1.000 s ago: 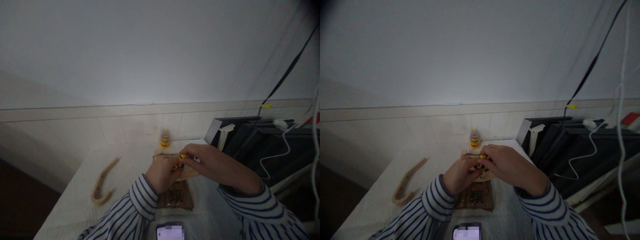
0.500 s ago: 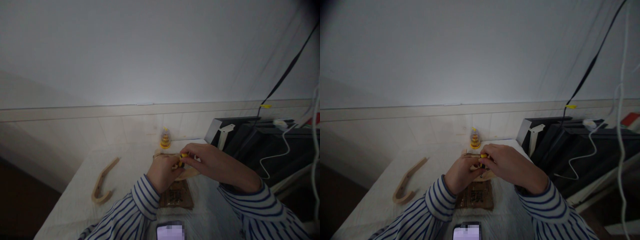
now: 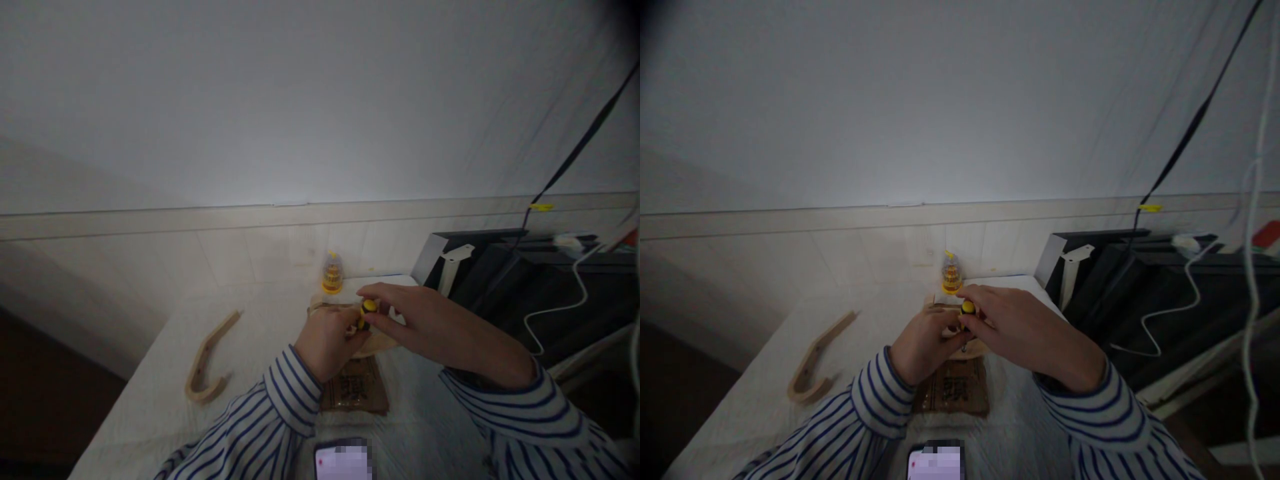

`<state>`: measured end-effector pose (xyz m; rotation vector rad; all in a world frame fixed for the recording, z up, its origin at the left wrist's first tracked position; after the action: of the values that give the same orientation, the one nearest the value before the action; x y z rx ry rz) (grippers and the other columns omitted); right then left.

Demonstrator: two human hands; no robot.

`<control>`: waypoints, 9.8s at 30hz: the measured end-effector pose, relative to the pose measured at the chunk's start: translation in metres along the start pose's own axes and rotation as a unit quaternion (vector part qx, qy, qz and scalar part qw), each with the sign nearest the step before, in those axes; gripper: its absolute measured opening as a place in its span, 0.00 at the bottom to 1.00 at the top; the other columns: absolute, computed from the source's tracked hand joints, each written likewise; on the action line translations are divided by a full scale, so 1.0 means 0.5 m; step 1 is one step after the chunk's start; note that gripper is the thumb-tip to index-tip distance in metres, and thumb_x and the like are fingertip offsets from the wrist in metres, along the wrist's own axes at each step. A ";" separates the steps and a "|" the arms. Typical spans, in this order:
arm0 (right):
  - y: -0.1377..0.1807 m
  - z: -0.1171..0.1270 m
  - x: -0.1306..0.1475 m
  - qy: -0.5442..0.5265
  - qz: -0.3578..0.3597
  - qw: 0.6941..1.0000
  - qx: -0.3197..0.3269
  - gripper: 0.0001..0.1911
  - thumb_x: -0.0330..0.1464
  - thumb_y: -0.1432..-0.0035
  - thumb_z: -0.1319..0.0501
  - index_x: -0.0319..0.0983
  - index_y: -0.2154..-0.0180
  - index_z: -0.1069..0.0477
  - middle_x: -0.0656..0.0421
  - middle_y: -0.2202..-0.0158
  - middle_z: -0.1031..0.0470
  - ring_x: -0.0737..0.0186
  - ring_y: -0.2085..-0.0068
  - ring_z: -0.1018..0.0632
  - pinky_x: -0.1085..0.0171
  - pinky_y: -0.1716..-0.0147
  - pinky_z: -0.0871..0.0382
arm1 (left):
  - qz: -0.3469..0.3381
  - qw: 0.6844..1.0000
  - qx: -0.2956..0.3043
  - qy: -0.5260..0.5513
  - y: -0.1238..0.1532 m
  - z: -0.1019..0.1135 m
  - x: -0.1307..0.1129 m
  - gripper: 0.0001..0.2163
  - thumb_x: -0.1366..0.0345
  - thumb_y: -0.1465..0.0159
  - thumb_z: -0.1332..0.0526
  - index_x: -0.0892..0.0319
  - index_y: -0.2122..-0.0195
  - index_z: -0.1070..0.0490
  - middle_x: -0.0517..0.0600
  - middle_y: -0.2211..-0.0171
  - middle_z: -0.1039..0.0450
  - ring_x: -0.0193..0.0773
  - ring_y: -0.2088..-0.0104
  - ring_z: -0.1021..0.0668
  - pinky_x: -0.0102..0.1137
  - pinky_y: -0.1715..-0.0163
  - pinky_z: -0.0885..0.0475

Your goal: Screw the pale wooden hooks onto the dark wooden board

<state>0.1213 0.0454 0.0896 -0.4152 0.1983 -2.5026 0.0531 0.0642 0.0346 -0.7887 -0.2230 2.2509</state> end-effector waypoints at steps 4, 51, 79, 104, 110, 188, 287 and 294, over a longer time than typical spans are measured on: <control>0.001 -0.002 0.005 0.005 0.013 1.000 0.004 0.14 0.32 0.39 0.48 0.38 0.52 0.33 0.55 0.59 0.25 0.58 0.60 0.25 0.60 0.61 0.33 | 0.006 1.000 -0.001 -0.016 -0.001 0.003 -0.001 0.03 0.66 0.41 0.39 0.60 0.68 0.28 0.49 0.70 0.24 0.39 0.67 0.23 0.31 0.64 0.30; -0.003 -0.007 -0.001 0.025 -0.011 0.999 0.025 0.12 0.37 0.37 0.49 0.38 0.65 0.30 0.56 0.70 0.27 0.61 0.68 0.26 0.64 0.69 0.36 | -0.010 1.000 0.024 0.003 -0.001 -0.013 -0.008 0.06 0.69 0.43 0.40 0.59 0.64 0.29 0.50 0.65 0.24 0.41 0.63 0.23 0.34 0.60 0.31; -0.002 -0.008 0.004 0.010 0.004 0.999 0.035 0.12 0.32 0.38 0.49 0.39 0.59 0.29 0.56 0.65 0.24 0.59 0.63 0.25 0.62 0.63 0.34 | -0.003 1.000 0.018 -0.011 0.002 -0.007 -0.003 0.05 0.67 0.42 0.38 0.59 0.64 0.30 0.48 0.68 0.24 0.40 0.66 0.23 0.32 0.63 0.31; -0.006 -0.011 0.003 0.039 -0.017 0.999 0.023 0.11 0.36 0.37 0.49 0.39 0.66 0.31 0.58 0.70 0.27 0.61 0.68 0.26 0.64 0.69 0.37 | -0.033 0.999 0.023 0.005 0.002 -0.014 -0.008 0.07 0.70 0.42 0.41 0.59 0.62 0.30 0.50 0.63 0.25 0.40 0.60 0.24 0.34 0.58 0.32; -0.006 -0.011 0.005 0.037 -0.015 0.999 0.020 0.11 0.35 0.37 0.49 0.38 0.66 0.31 0.58 0.70 0.27 0.62 0.69 0.26 0.64 0.70 0.37 | -0.023 1.000 0.014 -0.004 0.001 -0.011 -0.001 0.06 0.69 0.43 0.39 0.59 0.64 0.29 0.49 0.64 0.24 0.41 0.62 0.23 0.33 0.59 0.31; 0.003 -0.007 0.002 0.027 0.000 0.999 0.029 0.10 0.35 0.38 0.49 0.39 0.64 0.31 0.57 0.70 0.27 0.60 0.68 0.26 0.64 0.69 0.36 | -0.041 0.999 0.031 -0.019 0.004 -0.014 -0.013 0.06 0.67 0.40 0.41 0.59 0.62 0.28 0.51 0.63 0.25 0.42 0.61 0.24 0.36 0.58 0.31; 0.000 0.001 0.020 0.037 0.023 0.999 0.013 0.14 0.32 0.38 0.51 0.41 0.63 0.27 0.56 0.67 0.23 0.60 0.66 0.23 0.63 0.66 0.33 | 0.004 0.999 0.019 -0.050 0.001 -0.004 0.000 0.04 0.64 0.41 0.39 0.58 0.68 0.28 0.48 0.69 0.24 0.40 0.65 0.23 0.33 0.62 0.32; 0.000 0.001 0.016 0.038 0.020 0.999 0.009 0.14 0.33 0.38 0.50 0.40 0.63 0.27 0.56 0.68 0.23 0.60 0.67 0.24 0.63 0.67 0.33 | -0.023 0.998 0.015 -0.053 0.003 -0.009 -0.002 0.04 0.65 0.40 0.40 0.59 0.67 0.29 0.49 0.67 0.24 0.39 0.65 0.24 0.32 0.64 0.32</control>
<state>0.1152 0.0408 0.0920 -0.3068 0.2121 -2.4802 0.0557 0.0621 0.0310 -0.6436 -0.2542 2.2504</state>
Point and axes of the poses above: each hand's wrist, its own y-axis away from the middle knuckle, its own z-axis out of the back of the hand, x = y × z, the point moved 9 cm from there along -y, towards the middle knuckle
